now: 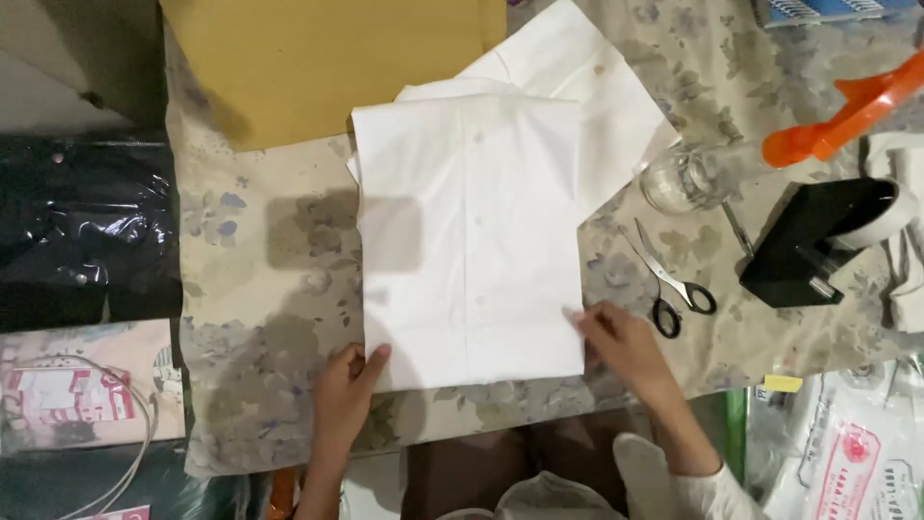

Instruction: Folding a white shirt, placing it into a plastic bag, and sealing it with tape and labels.

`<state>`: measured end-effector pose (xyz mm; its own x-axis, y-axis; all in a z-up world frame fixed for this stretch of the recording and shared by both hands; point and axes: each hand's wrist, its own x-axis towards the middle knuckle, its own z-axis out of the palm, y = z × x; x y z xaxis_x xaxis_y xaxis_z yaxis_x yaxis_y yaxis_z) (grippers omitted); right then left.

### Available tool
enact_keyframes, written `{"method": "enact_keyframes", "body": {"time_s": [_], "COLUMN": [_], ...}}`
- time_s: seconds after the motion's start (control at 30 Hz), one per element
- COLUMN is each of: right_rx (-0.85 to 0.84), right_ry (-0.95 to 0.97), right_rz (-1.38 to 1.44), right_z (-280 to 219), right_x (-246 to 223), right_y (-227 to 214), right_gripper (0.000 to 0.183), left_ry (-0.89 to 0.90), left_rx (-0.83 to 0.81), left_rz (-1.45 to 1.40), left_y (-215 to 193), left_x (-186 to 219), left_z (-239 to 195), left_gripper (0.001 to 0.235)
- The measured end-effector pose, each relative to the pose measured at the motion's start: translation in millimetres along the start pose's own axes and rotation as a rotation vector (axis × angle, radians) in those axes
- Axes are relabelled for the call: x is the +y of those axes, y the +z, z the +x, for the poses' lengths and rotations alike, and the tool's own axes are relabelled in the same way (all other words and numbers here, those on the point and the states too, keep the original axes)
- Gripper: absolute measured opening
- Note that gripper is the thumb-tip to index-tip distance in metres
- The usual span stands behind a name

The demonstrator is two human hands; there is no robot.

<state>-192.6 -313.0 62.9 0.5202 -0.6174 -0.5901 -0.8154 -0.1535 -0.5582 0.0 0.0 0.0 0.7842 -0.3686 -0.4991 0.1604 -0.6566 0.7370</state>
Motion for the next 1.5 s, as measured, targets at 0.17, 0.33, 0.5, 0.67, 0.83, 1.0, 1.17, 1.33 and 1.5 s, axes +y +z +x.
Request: {"method": "enact_keyframes", "body": {"time_s": [0.17, 0.33, 0.5, 0.67, 0.83, 1.0, 1.17, 1.33, 1.5], "right_rx": [0.132, 0.379, 0.687, 0.471, 0.507, 0.546, -0.010, -0.204, -0.488], "right_ry": [-0.020, -0.157, -0.767, -0.758, -0.602, -0.933, -0.455, -0.407, -0.164], "right_rz": [0.301, -0.003, -0.378, -0.558, -0.630, -0.418, -0.627, -0.657, -0.565], "right_z": [-17.2, -8.5, -15.5, 48.2, 83.3, 160.8, 222.7, 223.6, 181.5], "right_x": [58.3, 71.6, -1.0, -12.0, -27.7, -137.7, -226.9, -258.2, -290.4], "right_y": [59.2, 74.8, 43.8, 55.6, 48.6, 5.4, -16.2, -33.8, -45.7], "right_gripper": [0.034, 0.035, 0.056, 0.066, 0.068, 0.052, 0.069, 0.062, 0.059], "left_ry": [-0.041, -0.146, 0.611, 0.601, 0.186, -0.299, -0.403, -0.455, -0.629], "left_rx": [0.103, 0.088, 0.579, 0.582, 0.467, 0.523, 0.283, 0.018, -0.085], "left_rz": [0.089, 0.351, 0.791, 0.718, 0.553, 0.265, 0.300, 0.400, 0.151], "left_y": [9.2, 17.7, 62.1, 95.2, 103.8, 108.3, 56.6, 52.1, 48.4], "left_x": [18.8, 49.3, 54.3, 36.8, 3.1, -67.9, -43.3, -42.7, -44.9], "left_z": [-12.1, -22.2, -29.4, -22.3, -26.4, -4.3, 3.6, 21.4, 24.3], "left_gripper": [0.054, 0.051, 0.066, 0.068, 0.072, 0.101, 0.068, 0.058, 0.092]}}
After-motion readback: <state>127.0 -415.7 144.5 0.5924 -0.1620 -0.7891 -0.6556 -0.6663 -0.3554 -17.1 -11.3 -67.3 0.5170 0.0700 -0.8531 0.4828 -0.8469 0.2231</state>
